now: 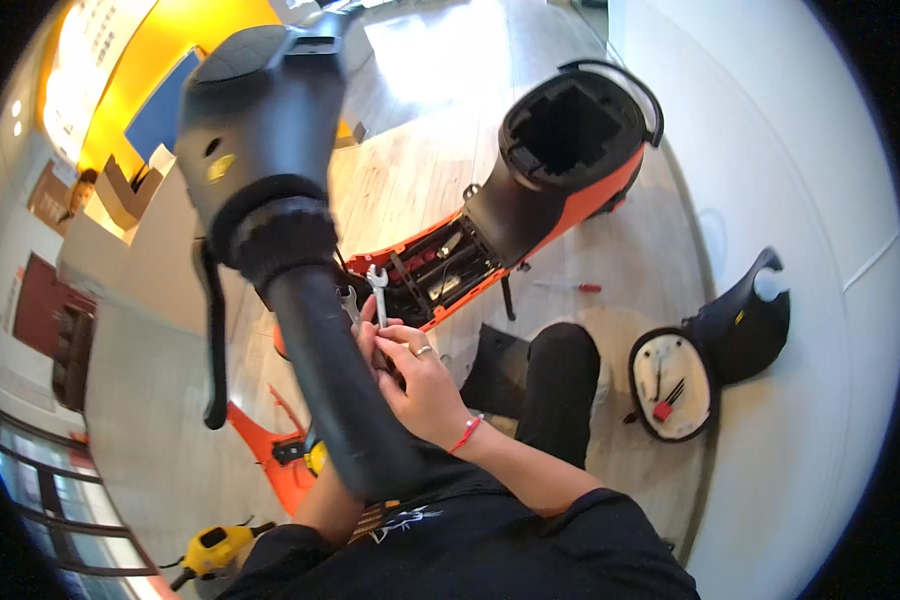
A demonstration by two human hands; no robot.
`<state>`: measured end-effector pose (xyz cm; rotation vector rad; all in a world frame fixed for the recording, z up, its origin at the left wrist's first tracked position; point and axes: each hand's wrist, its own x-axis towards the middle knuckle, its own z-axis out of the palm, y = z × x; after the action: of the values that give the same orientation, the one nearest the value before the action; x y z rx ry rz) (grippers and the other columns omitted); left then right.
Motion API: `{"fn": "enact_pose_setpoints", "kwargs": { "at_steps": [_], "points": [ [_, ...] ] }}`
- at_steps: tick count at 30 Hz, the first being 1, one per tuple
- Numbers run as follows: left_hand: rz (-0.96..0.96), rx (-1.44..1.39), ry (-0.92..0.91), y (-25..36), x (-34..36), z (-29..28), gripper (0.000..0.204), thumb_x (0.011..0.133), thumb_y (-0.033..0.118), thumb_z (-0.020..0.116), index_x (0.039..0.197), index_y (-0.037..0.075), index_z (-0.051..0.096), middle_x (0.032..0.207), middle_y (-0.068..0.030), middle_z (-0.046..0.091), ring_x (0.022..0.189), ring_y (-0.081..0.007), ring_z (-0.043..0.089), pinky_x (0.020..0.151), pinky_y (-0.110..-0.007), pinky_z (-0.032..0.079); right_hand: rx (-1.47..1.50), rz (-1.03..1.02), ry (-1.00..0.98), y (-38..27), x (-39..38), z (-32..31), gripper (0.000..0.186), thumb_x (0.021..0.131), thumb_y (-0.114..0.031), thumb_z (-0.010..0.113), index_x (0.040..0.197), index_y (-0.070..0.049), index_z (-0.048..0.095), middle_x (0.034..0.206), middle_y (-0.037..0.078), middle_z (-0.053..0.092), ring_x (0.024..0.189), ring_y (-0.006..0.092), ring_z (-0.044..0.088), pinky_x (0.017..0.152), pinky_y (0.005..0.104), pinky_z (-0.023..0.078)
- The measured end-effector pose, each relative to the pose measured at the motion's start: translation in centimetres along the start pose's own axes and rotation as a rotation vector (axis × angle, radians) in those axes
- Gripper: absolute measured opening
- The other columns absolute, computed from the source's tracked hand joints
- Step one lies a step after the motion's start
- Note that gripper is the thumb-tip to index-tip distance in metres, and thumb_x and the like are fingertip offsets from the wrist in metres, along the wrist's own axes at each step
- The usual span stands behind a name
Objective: The person is repairing a scooter by removing and adjusting internal components using hand tools.
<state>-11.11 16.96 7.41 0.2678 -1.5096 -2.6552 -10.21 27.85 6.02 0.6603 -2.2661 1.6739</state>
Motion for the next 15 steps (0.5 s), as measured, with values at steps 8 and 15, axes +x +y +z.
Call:
{"fn": "enact_pose_setpoints", "kwargs": {
  "at_steps": [8,15],
  "points": [
    [0.091,0.223,0.056,0.1,0.6,1.5,0.044,0.108,0.027,0.04,0.147,0.007,0.044,0.129,-0.0118,0.06,0.091,-0.0119,0.057,0.087,-0.029,0.049,0.517,0.279,0.078,2.8,0.3,0.2,0.026,0.096,-0.015,0.059,0.115,0.003,0.062,0.104,0.018,0.064,0.094,0.0309,0.065,0.08,0.0389,0.053],
    [0.198,0.354,0.104,-0.4,0.2,3.0,0.045,0.109,0.025,0.036,0.147,0.0,0.04,0.144,-0.0129,0.052,0.121,-0.0192,0.055,0.108,-0.035,0.041,0.56,0.214,0.08,4.0,1.4,0.3,0.024,0.095,-0.016,0.057,0.11,0.001,0.064,0.109,0.018,0.064,0.1,0.0348,0.064,0.086,0.0395,0.052]
  ]
}}
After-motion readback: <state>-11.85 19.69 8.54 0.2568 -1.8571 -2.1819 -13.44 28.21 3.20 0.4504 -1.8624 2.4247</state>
